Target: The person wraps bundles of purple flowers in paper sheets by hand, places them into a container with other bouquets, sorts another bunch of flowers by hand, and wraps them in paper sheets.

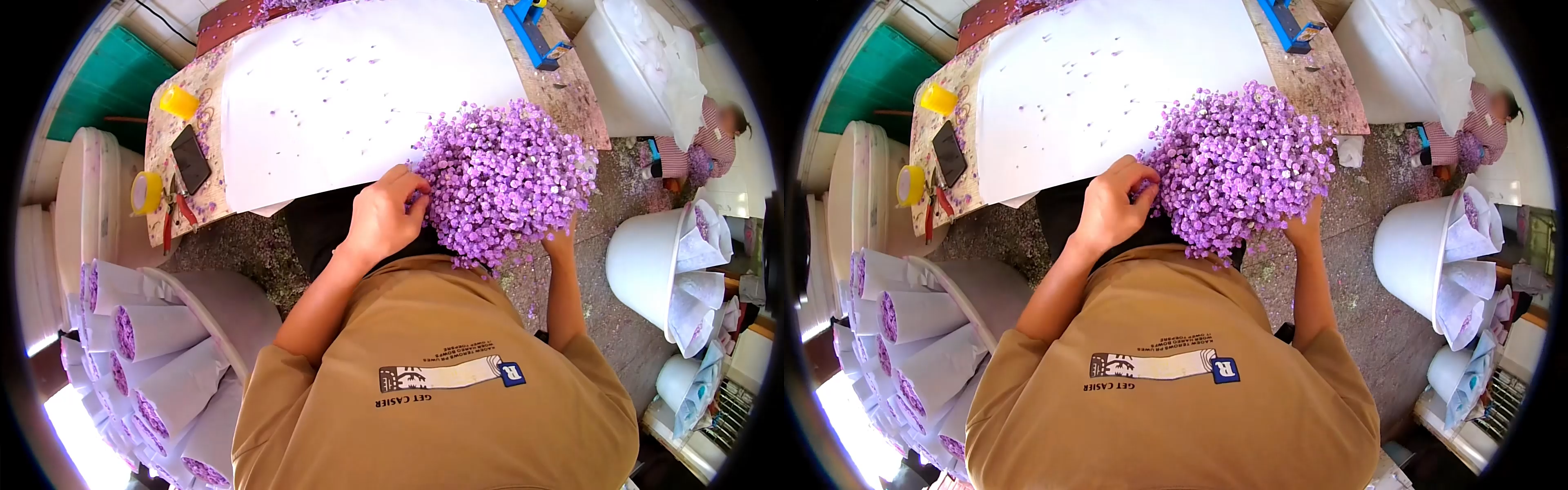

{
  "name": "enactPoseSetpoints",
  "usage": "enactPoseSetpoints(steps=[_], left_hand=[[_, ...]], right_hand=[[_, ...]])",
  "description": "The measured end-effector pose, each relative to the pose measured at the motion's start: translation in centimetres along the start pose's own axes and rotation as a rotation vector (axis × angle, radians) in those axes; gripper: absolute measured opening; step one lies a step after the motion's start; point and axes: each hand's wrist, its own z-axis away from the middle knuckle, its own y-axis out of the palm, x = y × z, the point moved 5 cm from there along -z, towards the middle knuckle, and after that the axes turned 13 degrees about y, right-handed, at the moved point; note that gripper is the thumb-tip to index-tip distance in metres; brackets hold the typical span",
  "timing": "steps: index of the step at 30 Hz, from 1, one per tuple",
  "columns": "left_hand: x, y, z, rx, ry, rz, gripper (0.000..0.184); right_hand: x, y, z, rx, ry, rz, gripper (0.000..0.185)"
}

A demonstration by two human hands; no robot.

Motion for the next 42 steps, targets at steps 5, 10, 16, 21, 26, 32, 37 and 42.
enactPoseSetpoints(steps=[5,10,16,21,26,32,37,42], left_hand=[[0.1,0.9,0.5,-0.044,0.030,-0.237,0.013],[1.7,0.8,0.6,-0.152,0.034,-0.014,0.009],[2.2,0.5,-0.6,-0.122,-0.505,1.076,0.015],[0.8,1.3,-2.4,-0.052,-0.090,0.304,0.009],[-0.9,1.3,-2.7,-0.070,0.089,-0.176,0.014],[0.5,1.3,-2.6,-0.155,0.079,0.120,0.008],[2.5,0.7,-4.6,-0.178,-0.461,1.020,0.015],[1.4,1.6,-10.5,0.069,-0.139,0.304,0.023]], right_hand=[[1.0,-0.1,0.0,0.012,0.053,-0.052,0.057],[1.9,-0.4,-0.2,-0.001,0.046,-0.098,0.058],[1.8,-0.2,-0.2,0.018,0.071,-0.077,0.057],[2.4,-0.4,-0.4,0.020,0.087,-0.151,0.057],[2.3,-0.2,-0.4,0.035,0.112,-0.197,0.058],[1.7,0.0,-0.6,0.083,0.108,-0.238,0.062],[0.7,0.1,0.0,0.003,0.100,-0.192,0.065],[1.6,0.0,-0.1,0.119,0.087,-0.181,0.059]])
